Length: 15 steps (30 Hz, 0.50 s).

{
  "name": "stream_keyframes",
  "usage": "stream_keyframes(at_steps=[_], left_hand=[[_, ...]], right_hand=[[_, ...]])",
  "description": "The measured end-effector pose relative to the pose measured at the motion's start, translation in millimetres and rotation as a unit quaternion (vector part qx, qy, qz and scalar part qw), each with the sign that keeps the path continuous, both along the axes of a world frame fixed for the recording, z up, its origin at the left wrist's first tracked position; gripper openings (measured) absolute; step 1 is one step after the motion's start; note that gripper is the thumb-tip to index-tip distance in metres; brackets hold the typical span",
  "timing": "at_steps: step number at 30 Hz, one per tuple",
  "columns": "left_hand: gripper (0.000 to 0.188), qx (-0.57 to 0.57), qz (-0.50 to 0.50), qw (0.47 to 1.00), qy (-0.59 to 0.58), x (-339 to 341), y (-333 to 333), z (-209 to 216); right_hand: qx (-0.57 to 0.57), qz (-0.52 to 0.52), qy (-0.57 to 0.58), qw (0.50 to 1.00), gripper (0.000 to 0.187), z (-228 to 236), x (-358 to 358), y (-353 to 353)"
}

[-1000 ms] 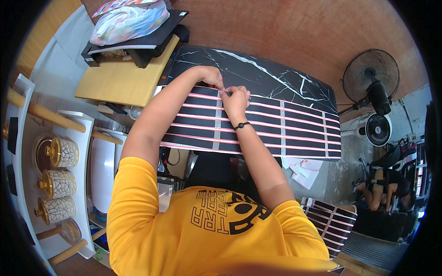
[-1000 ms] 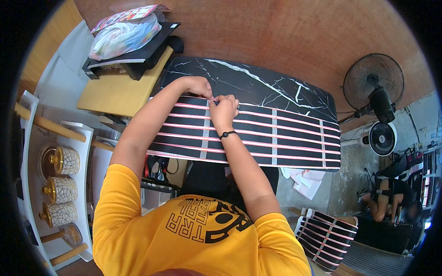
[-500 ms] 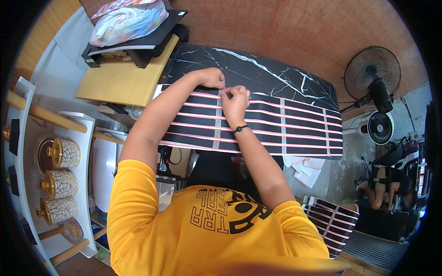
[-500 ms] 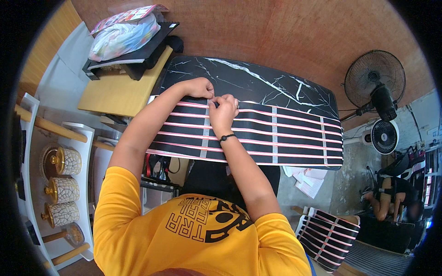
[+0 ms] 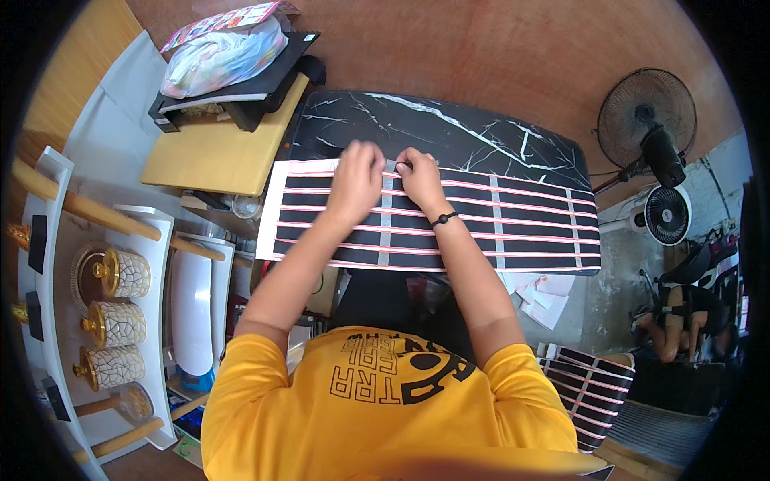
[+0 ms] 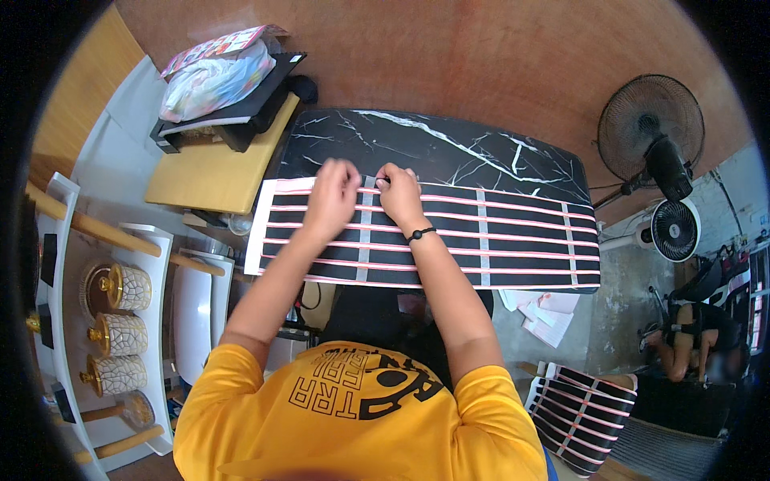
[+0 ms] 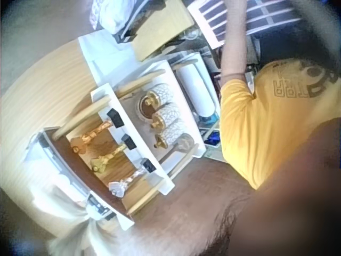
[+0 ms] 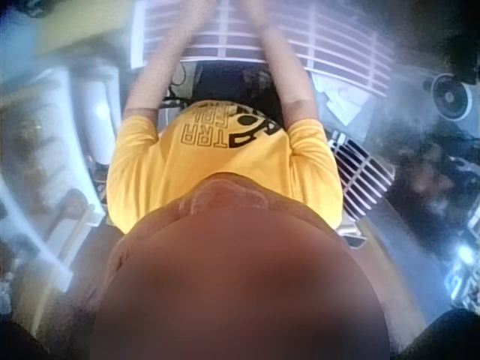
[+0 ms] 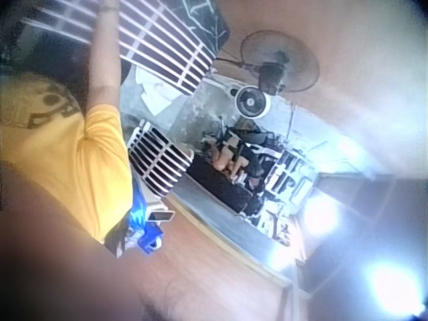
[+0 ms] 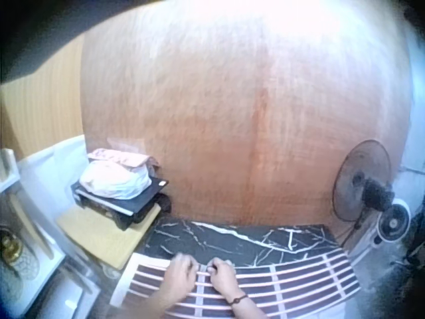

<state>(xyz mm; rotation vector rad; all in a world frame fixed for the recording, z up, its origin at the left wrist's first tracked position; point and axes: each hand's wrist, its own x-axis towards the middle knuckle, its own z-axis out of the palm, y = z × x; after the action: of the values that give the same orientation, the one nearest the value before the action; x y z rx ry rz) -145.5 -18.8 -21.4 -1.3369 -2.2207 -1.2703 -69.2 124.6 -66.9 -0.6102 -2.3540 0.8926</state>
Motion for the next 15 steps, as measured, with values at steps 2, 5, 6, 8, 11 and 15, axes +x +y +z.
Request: stream_keyframes(at_steps=[2, 5, 6, 8, 11, 15], left_hand=[[0.016, -0.126, 0.022, 0.992, 0.011, 20.6, -13.1, -20.0], [0.037, -0.209, 0.074, 0.974, 0.045, 29.5, -19.6, -46.2], [0.041, -0.238, 0.078, 0.967, 0.039, 30.5, -21.2, -52.3], [0.045, -0.260, 0.082, 0.962, 0.034, 30.0, -21.5, -59.3], [0.045, -0.260, 0.083, 0.961, 0.032, 30.2, -22.9, -61.0], [0.045, -0.286, 0.084, 0.954, 0.034, 30.6, -22.6, -58.6]], right_hand=[[-0.013, -0.010, -0.003, 1.000, 0.014, -0.2, -0.6, -0.5], [0.041, 0.011, 0.012, 0.999, 0.012, -2.0, 2.6, -6.3], [0.041, 0.005, -0.002, 0.999, 0.011, -2.8, 3.1, -8.5], [0.054, -0.004, -0.019, 0.998, 0.010, -3.6, 3.2, -10.0], [-0.023, 0.029, 0.039, 0.999, 0.008, -3.3, 7.0, -7.3], [-0.055, 0.061, 0.049, 0.995, 0.009, -1.2, 22.2, -5.8]])
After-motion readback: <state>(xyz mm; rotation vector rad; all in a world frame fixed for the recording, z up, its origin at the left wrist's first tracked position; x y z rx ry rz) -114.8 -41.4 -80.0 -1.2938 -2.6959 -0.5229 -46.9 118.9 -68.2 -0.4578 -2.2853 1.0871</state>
